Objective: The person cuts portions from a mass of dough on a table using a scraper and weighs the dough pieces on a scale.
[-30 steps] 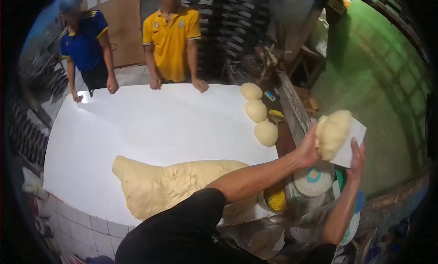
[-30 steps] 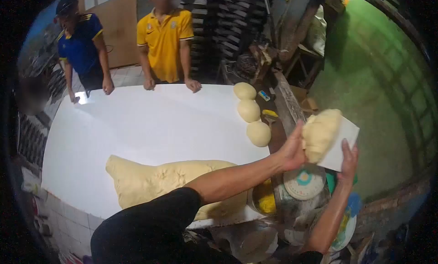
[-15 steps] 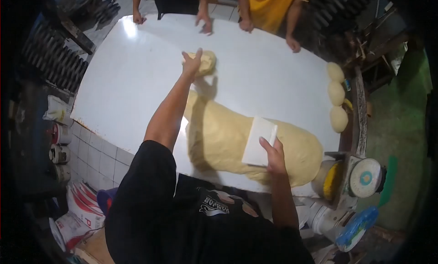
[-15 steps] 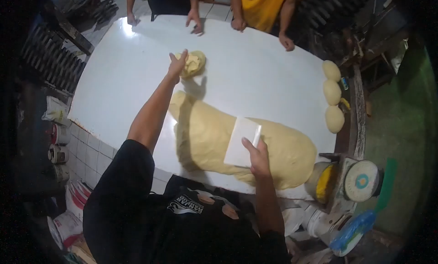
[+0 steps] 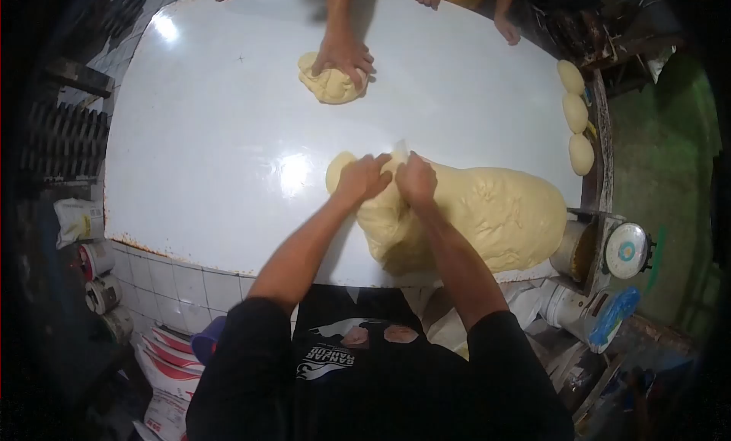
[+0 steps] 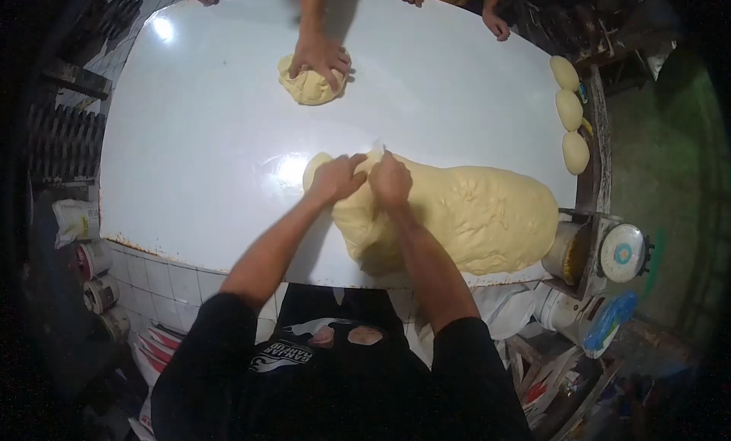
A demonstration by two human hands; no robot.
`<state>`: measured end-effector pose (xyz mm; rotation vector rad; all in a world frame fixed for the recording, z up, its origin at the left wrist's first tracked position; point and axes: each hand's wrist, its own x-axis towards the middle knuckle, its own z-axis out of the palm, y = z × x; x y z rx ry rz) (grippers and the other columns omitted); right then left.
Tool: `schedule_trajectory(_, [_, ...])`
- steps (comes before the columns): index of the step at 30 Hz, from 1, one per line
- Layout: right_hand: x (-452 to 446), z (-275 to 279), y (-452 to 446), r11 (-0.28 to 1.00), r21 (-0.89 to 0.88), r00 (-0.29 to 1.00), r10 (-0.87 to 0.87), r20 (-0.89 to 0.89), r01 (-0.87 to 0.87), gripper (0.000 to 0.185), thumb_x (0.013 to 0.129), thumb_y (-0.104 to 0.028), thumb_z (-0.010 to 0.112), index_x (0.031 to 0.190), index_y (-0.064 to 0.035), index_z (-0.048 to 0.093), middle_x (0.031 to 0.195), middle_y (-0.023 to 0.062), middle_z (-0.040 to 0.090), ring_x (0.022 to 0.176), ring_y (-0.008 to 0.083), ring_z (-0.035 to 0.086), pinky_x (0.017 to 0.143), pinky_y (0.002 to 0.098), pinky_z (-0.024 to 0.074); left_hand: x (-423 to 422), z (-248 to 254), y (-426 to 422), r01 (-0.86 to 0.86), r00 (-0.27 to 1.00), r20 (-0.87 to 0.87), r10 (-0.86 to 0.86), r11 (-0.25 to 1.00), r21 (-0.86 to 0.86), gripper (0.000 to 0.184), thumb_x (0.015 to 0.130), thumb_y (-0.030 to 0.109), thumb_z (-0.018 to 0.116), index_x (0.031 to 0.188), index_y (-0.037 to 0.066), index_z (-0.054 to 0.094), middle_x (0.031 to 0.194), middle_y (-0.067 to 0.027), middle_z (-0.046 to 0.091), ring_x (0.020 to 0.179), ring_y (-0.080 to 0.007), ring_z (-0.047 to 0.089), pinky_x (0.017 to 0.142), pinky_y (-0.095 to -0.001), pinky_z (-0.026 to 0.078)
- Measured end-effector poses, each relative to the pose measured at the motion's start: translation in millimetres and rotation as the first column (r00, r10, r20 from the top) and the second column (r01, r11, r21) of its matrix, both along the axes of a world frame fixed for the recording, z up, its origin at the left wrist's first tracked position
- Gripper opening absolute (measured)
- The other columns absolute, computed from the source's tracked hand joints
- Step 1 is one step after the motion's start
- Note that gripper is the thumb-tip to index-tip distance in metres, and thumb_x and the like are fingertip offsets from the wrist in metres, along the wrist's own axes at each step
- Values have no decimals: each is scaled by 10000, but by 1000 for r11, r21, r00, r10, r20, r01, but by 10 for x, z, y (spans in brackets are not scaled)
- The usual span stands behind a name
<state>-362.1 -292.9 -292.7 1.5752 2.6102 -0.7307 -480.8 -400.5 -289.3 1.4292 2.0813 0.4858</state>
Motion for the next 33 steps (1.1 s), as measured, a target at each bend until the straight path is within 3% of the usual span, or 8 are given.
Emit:
schedule_trajectory(7, [-21,-169,13,993,-39,987,-115,-115,111,405,925,-299,660,1217,-19,672,1048,257,734,978,393,717,885,477,558,463,92,-1521,-539,726,545,419,839,73,598,1007,360,614,1486,44,447,1391,-248,593,1237,-419,601,1024,-475,479])
schedule_trajectory(10, [308,-128,239,627,-771,536,-691,-485,111,435,837,-181,753,1196,54,678,913,180,746,880,284,727,800,396,554,4,754,-1590,-532,713,588,381,841,101,700,980,362,659,1552,77,374,1448,-238,557,1257,-421,588,1046,-486,454])
schedule_trajectory(11, [403,71,173,626,-769,543,-693,-473,129,435,837,-181,753,1196,54,678,913,180,746,880,284,727,800,396,554,-188,609,-1436,-246,969,67,239,892,380,760,936,409,701,1560,102,395,1505,-194,518,1317,-422,534,1074,-514,421])
schedule_trajectory(15, [536,243,-234,959,-282,998,-31,-56,14,387,819,-264,674,1059,35,723,985,277,734,965,422,721,868,481,561,-67,226,-637,37,973,-229,33,954,297,658,884,543,694,1406,155,592,1413,-168,577,1284,-420,520,991,-576,443])
schedule_trajectory(20, [14,-3,-719,989,-43,989,-137,56,139,387,893,-327,650,1114,-11,690,1039,243,732,995,441,702,904,496,555,4,137,-873,-211,974,110,200,973,95,500,896,491,718,1149,62,676,1082,-192,643,1012,-395,632,868,-501,511])
schedule_trajectory(24, [-130,-118,-699,980,-28,980,-197,0,197,375,925,-310,665,1126,5,691,1044,214,745,962,383,729,891,474,564,-49,81,-1527,-510,840,300,452,847,150,496,906,475,729,1084,14,686,1040,-218,647,977,-386,637,853,-486,512])
schedule_trajectory(29, [117,551,-669,699,-683,803,-523,-286,212,389,934,-254,718,1199,27,667,1041,160,743,917,257,730,860,427,571,-441,20,-1911,-674,719,289,632,735,73,520,930,504,704,988,-13,715,984,-220,663,936,-376,644,874,-452,510])
schedule_trajectory(33, [243,37,-1476,984,-72,977,168,134,-160,381,977,-355,610,1152,-19,648,960,212,727,909,433,709,832,513,566,-413,-31,-1966,-567,817,47,575,784,253,565,919,526,687,1019,-28,731,1248,-230,611,1114,-395,584,975,-455,465])
